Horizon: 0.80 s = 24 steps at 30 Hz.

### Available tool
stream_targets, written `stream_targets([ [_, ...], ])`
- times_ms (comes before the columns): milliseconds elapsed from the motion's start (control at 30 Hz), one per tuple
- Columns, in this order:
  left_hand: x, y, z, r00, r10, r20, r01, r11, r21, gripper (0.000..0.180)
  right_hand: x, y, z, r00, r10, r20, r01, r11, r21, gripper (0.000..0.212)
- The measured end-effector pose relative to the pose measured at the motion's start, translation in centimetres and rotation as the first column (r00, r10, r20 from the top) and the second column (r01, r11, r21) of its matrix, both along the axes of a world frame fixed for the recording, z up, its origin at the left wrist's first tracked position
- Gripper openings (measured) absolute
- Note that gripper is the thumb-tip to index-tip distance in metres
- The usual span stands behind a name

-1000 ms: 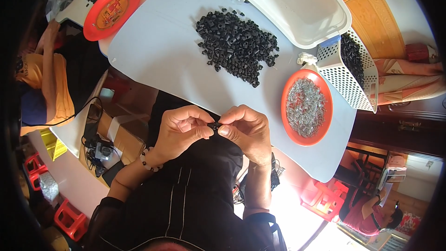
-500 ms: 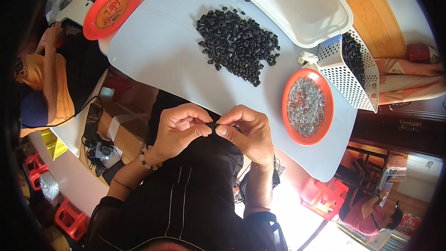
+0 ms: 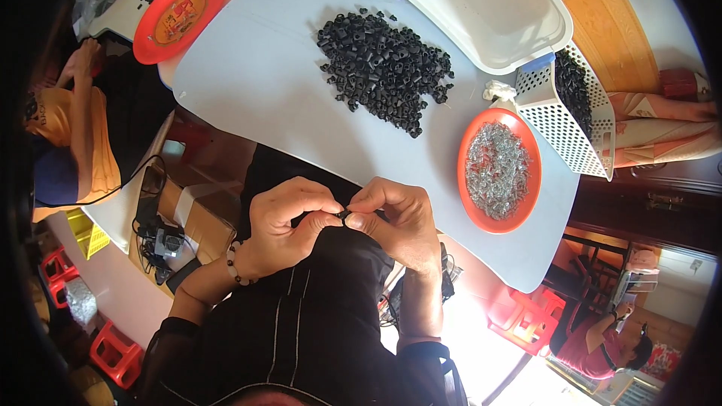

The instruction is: The person picks up small black plastic components from a pile on the table and metal pieces from a dish by hand, and inserts the metal pieces into the plastic components.

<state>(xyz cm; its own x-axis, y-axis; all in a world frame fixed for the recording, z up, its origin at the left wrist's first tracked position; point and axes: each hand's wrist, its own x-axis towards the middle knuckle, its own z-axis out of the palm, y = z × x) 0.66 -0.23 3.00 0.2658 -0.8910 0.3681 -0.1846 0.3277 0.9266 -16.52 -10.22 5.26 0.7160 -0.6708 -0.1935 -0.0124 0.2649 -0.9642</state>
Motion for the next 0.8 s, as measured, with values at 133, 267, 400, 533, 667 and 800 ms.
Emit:
stream_targets([
  [133,-0.5,0.5,0.0,0.997,0.062,0.046,-0.060,0.997,-0.044,0.017,0.0,0.3,-0.2,1.000,0.009,0.006,-0.009,1.000,-0.002,0.012],
  [267,-0.7,0.6,-0.5,0.996,0.058,0.068,-0.054,0.997,-0.055,0.013,0.1,0.5,-0.3,1.000,0.013,0.025,-0.014,0.999,0.052,0.011],
  [400,-0.9,0.6,-0.9,0.998,0.056,0.025,-0.055,0.996,-0.066,0.013,-0.2,0.1,-0.9,0.994,0.039,0.100,-0.057,0.981,0.184,0.009],
  [533,-0.9,-0.3,-0.9,0.999,-0.001,-0.052,-0.001,0.999,-0.034,0.015,-1.1,-0.7,-1.8,0.990,0.009,0.140,-0.032,0.986,0.164,0.019],
  [667,-0.9,-0.6,-0.3,0.993,0.019,-0.120,-0.018,1.000,0.015,0.021,-1.1,-0.9,-0.2,0.998,-0.041,0.038,0.037,0.995,0.087,0.027],
  [800,-0.8,-0.8,-0.8,0.992,0.038,-0.124,-0.036,0.999,0.018,0.025,-1.1,-1.0,-0.1,0.998,-0.058,0.032,0.056,0.997,0.060,0.026],
])
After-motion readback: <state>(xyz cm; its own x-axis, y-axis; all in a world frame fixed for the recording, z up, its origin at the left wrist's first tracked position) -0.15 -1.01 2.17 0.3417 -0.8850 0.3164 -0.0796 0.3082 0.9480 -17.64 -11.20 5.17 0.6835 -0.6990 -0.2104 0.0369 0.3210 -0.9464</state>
